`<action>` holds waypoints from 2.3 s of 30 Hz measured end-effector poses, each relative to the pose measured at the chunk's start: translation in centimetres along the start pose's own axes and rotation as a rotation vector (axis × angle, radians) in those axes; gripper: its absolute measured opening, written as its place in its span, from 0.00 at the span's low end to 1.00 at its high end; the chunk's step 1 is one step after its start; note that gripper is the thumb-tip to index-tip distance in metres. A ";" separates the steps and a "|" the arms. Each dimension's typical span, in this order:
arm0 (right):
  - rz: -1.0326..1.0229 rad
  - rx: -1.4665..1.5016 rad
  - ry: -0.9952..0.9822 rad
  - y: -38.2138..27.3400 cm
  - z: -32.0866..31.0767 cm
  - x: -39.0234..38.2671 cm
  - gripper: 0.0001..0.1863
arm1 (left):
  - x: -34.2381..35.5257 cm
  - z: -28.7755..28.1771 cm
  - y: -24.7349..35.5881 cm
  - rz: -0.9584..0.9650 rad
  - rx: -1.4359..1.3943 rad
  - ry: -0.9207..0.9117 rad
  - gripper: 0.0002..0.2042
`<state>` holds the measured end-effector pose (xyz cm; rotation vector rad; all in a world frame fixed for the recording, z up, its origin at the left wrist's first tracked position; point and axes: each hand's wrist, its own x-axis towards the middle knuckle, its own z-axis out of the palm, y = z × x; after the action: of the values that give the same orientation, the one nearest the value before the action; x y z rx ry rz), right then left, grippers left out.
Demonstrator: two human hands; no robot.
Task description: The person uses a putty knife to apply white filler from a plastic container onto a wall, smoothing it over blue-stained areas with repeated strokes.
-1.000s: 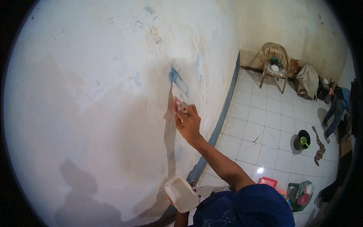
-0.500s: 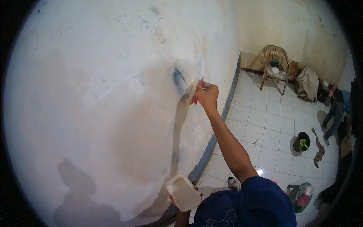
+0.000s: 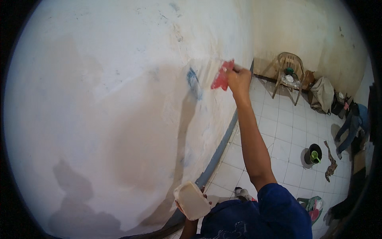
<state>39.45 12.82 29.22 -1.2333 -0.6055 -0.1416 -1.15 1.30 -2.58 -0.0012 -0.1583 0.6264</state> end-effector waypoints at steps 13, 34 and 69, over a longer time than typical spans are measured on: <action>0.157 -0.217 -0.024 4.5 2.5 -5.1 0.16 | -0.9 1.4 -0.5 0.072 -0.108 0.141 0.50; -0.495 -0.226 0.270 5.0 2.3 -12.6 0.11 | -3.2 -4.0 0.5 0.109 0.156 0.122 0.48; -0.072 -0.032 -0.118 -10.2 5.1 -5.2 0.16 | -1.9 -0.4 0.5 0.021 -0.094 0.032 0.51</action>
<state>29.00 12.78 36.20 -1.2578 -0.7536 -0.1401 -2.87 0.59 -3.26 -0.1035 -0.1565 0.6394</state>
